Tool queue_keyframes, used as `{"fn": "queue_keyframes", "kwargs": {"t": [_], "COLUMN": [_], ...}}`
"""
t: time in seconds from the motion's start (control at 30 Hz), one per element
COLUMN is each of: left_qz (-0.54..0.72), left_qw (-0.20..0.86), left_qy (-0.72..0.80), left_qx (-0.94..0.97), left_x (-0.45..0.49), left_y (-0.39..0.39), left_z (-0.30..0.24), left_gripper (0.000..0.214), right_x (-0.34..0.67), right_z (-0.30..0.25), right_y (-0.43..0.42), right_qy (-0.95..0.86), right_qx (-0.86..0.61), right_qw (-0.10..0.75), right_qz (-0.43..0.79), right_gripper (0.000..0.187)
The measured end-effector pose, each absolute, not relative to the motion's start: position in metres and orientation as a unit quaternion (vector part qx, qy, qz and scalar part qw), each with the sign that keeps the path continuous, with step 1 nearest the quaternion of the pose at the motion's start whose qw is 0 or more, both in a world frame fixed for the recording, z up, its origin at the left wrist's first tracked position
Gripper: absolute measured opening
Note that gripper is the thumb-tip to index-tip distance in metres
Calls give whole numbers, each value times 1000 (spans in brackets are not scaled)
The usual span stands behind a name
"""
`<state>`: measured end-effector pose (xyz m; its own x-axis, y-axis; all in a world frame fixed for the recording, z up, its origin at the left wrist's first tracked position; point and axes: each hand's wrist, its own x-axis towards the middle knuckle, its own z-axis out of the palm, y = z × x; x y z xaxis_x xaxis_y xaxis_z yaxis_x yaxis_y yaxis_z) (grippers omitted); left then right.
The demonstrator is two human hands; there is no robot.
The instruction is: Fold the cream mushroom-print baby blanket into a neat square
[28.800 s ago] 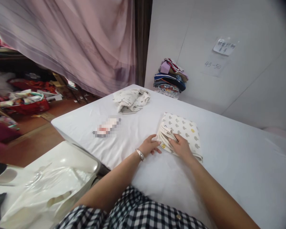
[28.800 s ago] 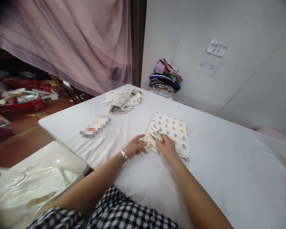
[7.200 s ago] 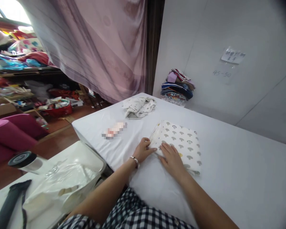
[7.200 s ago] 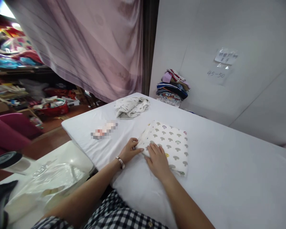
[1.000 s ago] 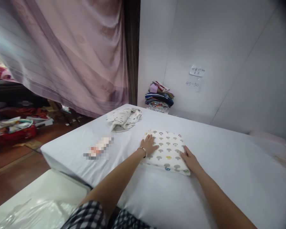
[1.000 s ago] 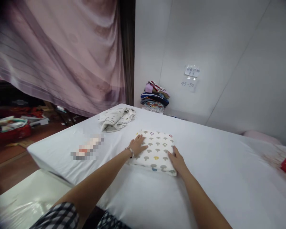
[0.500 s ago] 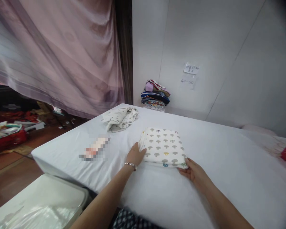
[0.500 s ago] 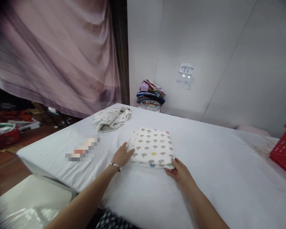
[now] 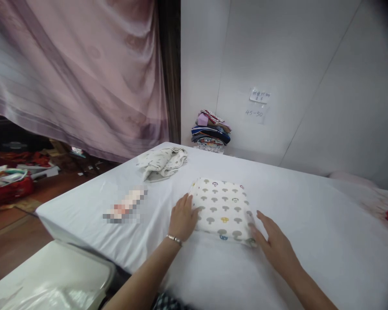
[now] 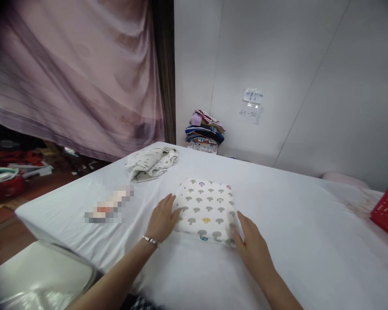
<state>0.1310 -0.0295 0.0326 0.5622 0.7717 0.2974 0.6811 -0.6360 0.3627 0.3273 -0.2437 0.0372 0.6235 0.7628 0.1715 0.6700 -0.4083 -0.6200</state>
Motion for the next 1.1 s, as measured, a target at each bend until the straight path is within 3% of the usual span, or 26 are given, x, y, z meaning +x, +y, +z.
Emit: {"fn": "queue_keyframes", "kwargs": {"t": [0.13,0.27,0.77,1.1], "left_qz": [184,133,114,157], "left_qw": [67,75,128,110], "left_qy": [286,279,142,92], "left_qx": [938,948,975,977], "left_x": [144,145,83,75], "left_y": [-37,-36,-18,-2], "left_z": [28,17,19,15], "left_gripper": [56,64,71,82], "right_x": [316,316,342,361], "right_z": [31,8,-7,6], "right_y": [-223,-215,-253,-249], "right_qy": [-585,-660,-680,-738], "right_qx": [-777,-737,-711,-665], "right_qw": [232,149,176,113], "right_qz": [16,4,-39,-27], "right_gripper": [60,64,60,66]}}
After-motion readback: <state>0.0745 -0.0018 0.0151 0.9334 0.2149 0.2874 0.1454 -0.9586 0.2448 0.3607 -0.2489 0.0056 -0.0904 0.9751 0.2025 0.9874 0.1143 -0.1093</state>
